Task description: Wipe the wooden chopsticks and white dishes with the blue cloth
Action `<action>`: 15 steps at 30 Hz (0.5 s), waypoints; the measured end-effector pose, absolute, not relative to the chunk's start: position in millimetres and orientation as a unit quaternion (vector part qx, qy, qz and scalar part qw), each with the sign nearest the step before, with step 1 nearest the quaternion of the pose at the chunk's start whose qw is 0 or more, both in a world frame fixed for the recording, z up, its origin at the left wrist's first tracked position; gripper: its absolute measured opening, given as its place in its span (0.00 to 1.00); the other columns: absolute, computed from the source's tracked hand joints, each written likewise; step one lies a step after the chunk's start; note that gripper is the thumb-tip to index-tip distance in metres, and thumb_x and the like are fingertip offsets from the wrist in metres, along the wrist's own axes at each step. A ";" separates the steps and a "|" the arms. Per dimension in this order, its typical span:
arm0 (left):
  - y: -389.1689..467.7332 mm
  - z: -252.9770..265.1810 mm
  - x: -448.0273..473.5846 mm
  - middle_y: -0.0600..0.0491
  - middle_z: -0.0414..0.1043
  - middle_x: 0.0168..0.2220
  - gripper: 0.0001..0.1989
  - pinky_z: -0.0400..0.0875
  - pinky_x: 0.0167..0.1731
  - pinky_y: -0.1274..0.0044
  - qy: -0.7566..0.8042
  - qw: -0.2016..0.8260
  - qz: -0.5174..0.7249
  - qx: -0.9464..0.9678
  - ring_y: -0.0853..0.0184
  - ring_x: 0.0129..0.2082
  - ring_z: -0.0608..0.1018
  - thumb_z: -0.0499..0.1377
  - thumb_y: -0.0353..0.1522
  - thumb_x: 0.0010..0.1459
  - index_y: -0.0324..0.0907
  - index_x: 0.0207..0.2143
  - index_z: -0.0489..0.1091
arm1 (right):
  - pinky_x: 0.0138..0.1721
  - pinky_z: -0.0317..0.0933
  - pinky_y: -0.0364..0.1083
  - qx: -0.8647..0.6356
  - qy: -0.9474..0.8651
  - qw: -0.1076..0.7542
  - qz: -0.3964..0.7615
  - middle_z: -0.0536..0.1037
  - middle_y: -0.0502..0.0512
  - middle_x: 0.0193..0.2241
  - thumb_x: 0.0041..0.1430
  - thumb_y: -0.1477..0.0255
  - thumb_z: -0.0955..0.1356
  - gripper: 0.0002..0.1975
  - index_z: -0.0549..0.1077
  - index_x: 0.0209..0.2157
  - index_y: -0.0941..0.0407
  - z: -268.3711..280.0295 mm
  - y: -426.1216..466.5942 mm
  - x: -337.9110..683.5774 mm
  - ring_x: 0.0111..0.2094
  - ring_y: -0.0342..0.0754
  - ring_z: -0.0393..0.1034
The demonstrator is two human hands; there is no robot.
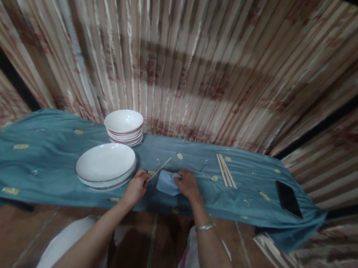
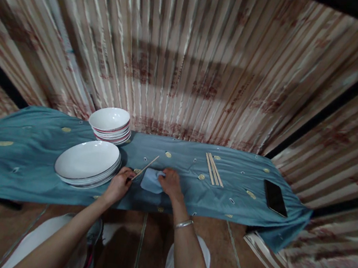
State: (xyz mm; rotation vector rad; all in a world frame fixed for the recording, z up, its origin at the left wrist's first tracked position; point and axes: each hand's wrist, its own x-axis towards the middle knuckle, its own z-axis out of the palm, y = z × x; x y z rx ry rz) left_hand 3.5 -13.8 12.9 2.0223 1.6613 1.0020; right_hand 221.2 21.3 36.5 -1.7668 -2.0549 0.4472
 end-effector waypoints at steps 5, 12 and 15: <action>-6.3 13.6 0.9 0.52 0.71 0.35 0.15 0.71 0.34 0.76 0.584 0.271 0.404 0.650 0.70 0.28 0.75 0.55 0.19 0.43 0.41 0.32 0.75 | 0.33 0.57 0.42 -0.660 -0.695 0.243 0.150 0.78 0.57 0.28 0.56 0.67 0.65 0.10 0.76 0.30 0.57 45.1 20.6 219.3 0.32 0.49 0.72; -4.2 17.1 26.8 0.52 0.76 0.31 0.09 0.71 0.37 0.74 0.521 0.449 0.533 0.493 0.66 0.33 0.77 0.61 0.30 0.43 0.40 0.31 0.77 | 0.22 0.47 0.41 -0.623 -0.592 0.400 0.318 0.62 0.44 0.13 0.49 0.63 0.67 0.14 0.70 0.17 0.57 50.7 29.7 216.1 0.18 0.40 0.56; -4.5 21.9 41.8 0.51 0.77 0.32 0.10 0.71 0.38 0.73 0.487 0.494 0.528 0.490 0.65 0.35 0.77 0.61 0.31 0.44 0.40 0.31 0.77 | 0.19 0.46 0.40 -0.552 -0.498 0.468 0.478 0.62 0.43 0.13 0.44 0.58 0.69 0.16 0.71 0.20 0.57 49.3 24.3 203.3 0.17 0.38 0.53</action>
